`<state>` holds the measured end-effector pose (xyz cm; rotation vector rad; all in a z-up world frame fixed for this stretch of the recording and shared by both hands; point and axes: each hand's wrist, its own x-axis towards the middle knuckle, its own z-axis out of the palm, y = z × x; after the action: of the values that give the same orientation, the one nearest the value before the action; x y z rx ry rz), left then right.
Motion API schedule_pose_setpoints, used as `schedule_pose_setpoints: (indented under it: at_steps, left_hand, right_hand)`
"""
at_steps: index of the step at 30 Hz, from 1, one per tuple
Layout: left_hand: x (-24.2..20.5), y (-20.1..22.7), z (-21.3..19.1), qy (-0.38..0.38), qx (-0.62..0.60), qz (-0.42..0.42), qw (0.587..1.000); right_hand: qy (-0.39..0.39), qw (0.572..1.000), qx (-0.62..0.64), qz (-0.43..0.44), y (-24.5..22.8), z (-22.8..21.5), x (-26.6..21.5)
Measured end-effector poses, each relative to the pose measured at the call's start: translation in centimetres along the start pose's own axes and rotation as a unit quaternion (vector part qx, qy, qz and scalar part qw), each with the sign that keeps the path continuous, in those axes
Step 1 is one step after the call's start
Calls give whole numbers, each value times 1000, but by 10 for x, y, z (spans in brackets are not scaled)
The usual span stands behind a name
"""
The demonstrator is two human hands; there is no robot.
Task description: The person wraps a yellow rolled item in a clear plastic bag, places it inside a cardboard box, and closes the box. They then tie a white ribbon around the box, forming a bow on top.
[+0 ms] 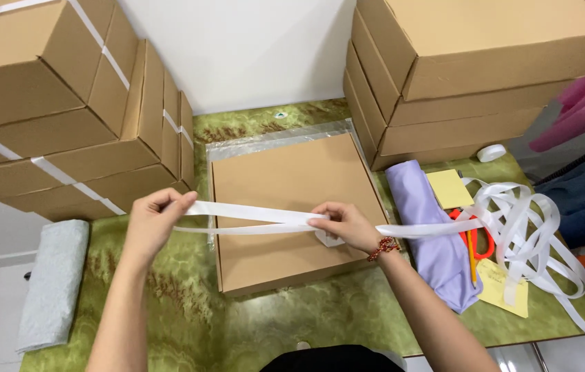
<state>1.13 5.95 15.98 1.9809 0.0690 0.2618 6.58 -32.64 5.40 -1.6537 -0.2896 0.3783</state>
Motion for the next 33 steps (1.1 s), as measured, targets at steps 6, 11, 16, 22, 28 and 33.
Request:
schedule_pose_setpoints:
  at_steps: [6, 11, 16, 22, 28, 33]
  left_hand:
    - [-2, 7, -64, 32, 319, -93, 943]
    - [-13, 31, -95, 10, 364, -120, 924]
    - [-10, -15, -124, 35, 366, -130, 921]
    - [-14, -62, -146, 65, 490, -134, 859]
    - [-27, -74, -198, 112, 503, -153, 843]
    - [-36, -115, -230, 185, 603, -56, 774]
  right_hand:
    - [102, 977, -181, 44, 22, -54, 2]
    - [162, 954, -243, 69, 48, -116, 2]
    - [236, 932, -255, 106, 82, -183, -4]
    - [303, 914, -263, 55, 48, -200, -17]
    - [397, 842, -352, 96, 96, -256, -11]
    - [393, 812, -396, 174, 99, -260, -23]
